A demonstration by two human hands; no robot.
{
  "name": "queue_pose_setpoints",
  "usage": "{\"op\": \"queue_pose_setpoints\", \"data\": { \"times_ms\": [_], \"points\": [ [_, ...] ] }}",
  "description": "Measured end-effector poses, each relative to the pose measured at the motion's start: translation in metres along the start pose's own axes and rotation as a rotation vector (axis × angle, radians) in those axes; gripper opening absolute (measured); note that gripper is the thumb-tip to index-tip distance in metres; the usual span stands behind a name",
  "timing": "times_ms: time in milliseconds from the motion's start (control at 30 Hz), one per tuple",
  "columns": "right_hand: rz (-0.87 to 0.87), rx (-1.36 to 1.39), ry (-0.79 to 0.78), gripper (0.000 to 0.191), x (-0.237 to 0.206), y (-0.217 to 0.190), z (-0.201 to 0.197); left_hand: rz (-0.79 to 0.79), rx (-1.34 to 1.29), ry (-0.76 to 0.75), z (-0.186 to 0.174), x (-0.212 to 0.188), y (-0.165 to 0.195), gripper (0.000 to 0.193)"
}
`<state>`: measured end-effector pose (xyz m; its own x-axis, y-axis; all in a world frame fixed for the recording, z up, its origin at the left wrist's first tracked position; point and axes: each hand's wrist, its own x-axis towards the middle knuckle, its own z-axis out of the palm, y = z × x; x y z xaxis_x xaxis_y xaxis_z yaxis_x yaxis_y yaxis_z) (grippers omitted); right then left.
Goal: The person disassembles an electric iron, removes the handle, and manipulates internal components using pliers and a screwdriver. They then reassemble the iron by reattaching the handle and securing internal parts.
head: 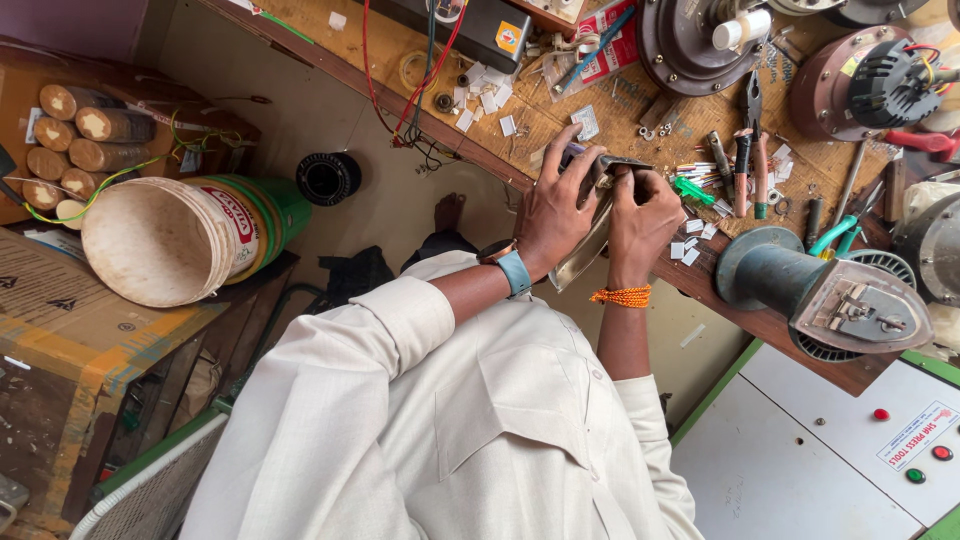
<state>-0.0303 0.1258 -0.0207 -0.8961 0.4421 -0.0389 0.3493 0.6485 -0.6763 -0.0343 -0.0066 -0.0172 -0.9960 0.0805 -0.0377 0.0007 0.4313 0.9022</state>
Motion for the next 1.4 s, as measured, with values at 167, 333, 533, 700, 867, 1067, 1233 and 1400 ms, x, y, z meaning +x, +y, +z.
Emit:
{"op": "queue_pose_setpoints", "data": {
  "times_ms": [167, 333, 533, 700, 867, 1067, 1233, 1400],
  "points": [
    [0.004, 0.083, -0.012, 0.016, 0.002, 0.002, 0.000, 0.006, -0.004, 0.005, 0.000, 0.002, 0.000, 0.054],
    [0.020, 0.222, -0.029, 0.018, 0.002, 0.008, 0.000, -0.015, -0.008, -0.009, 0.000, 0.005, 0.000, 0.054],
    [0.180, 0.366, 0.014, 0.017, 0.009, 0.036, -0.002, -0.019, -0.043, 0.018, -0.002, 0.006, -0.005, 0.053],
    [-0.042, 0.177, 0.072, 0.011, 0.056, 0.077, 0.011, -0.087, -0.068, -0.001, -0.010, 0.016, -0.026, 0.046],
    [-0.273, -0.060, -0.071, 0.011, 0.086, 0.091, 0.078, -0.106, -0.100, 0.099, -0.014, 0.020, -0.043, 0.040],
    [-0.176, -0.079, -0.122, 0.012, 0.090, 0.066, 0.079, -0.189, -0.068, 0.106, -0.022, 0.016, -0.055, 0.046],
    [-0.130, 0.384, -0.134, 0.013, 0.054, 0.030, 0.012, -0.248, -0.087, 0.076, -0.014, 0.010, -0.062, 0.052],
    [-0.273, 0.188, -0.214, 0.008, 0.010, -0.004, 0.019, -0.118, -0.032, 0.042, 0.004, 0.005, -0.063, 0.062]
  ]
}}
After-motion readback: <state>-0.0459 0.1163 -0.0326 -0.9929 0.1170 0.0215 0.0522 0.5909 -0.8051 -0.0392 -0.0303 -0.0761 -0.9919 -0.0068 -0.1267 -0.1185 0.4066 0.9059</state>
